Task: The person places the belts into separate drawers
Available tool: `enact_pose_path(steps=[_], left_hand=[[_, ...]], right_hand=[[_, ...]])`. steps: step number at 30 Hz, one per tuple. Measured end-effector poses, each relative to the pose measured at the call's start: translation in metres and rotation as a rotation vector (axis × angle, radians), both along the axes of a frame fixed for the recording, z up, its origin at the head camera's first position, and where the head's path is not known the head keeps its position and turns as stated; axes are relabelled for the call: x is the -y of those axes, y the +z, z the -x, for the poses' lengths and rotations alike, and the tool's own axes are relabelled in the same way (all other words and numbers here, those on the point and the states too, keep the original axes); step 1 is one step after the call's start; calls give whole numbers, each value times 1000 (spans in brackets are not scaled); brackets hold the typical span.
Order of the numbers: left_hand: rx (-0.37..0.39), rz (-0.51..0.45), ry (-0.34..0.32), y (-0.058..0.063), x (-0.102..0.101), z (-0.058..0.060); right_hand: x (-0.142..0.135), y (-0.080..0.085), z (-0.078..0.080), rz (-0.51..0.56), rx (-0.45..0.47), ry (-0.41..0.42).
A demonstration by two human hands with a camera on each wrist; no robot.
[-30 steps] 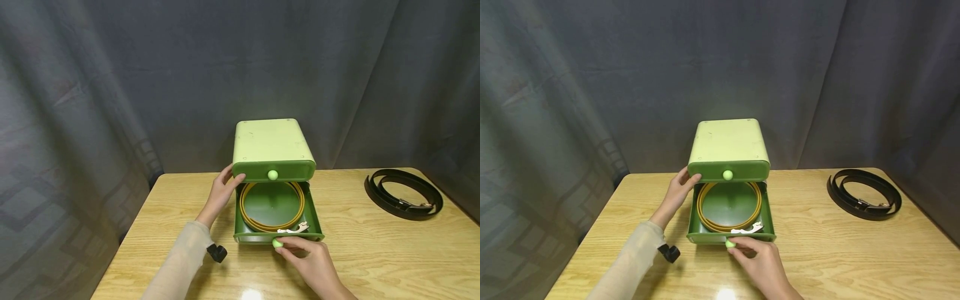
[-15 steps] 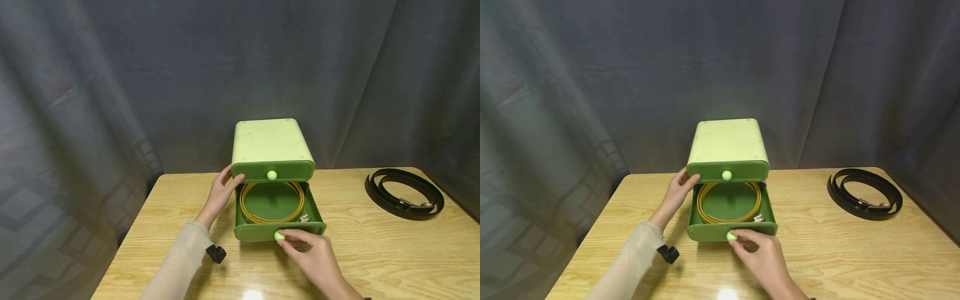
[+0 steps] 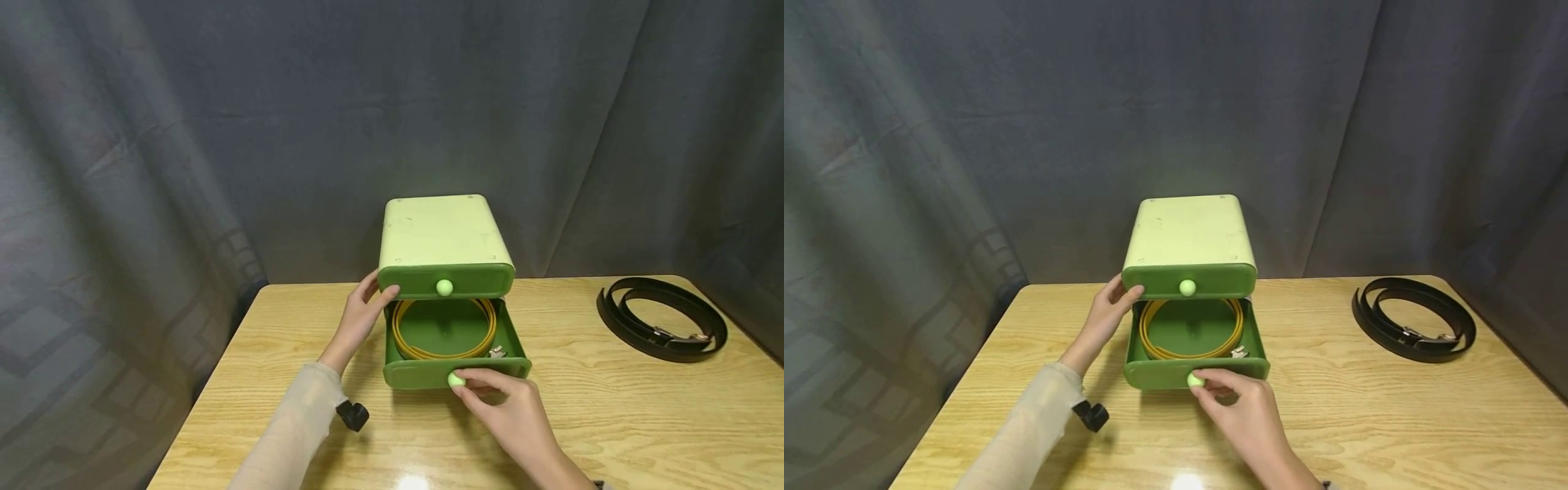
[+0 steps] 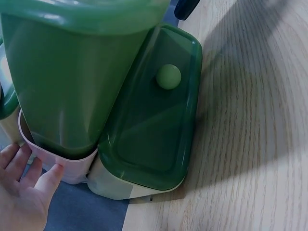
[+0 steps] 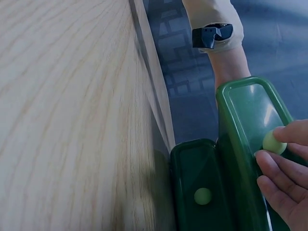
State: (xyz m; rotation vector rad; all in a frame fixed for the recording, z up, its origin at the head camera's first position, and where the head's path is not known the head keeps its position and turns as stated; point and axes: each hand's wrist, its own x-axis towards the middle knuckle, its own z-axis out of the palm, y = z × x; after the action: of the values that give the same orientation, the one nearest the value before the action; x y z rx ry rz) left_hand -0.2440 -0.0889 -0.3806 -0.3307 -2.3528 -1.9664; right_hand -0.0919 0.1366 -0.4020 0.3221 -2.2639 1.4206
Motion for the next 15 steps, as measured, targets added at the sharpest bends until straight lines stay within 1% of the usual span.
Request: enact_pose_path(steps=[7, 13, 15], left_hand=[[4, 0, -11, 1, 1, -1], [15, 0, -25, 2, 1, -1], [30, 9, -28, 5, 1, -2]], right_hand=[[1, 0, 5, 3, -37, 11], [1, -1, 10, 9, -30, 21], [2, -1, 11, -1, -25, 16]])
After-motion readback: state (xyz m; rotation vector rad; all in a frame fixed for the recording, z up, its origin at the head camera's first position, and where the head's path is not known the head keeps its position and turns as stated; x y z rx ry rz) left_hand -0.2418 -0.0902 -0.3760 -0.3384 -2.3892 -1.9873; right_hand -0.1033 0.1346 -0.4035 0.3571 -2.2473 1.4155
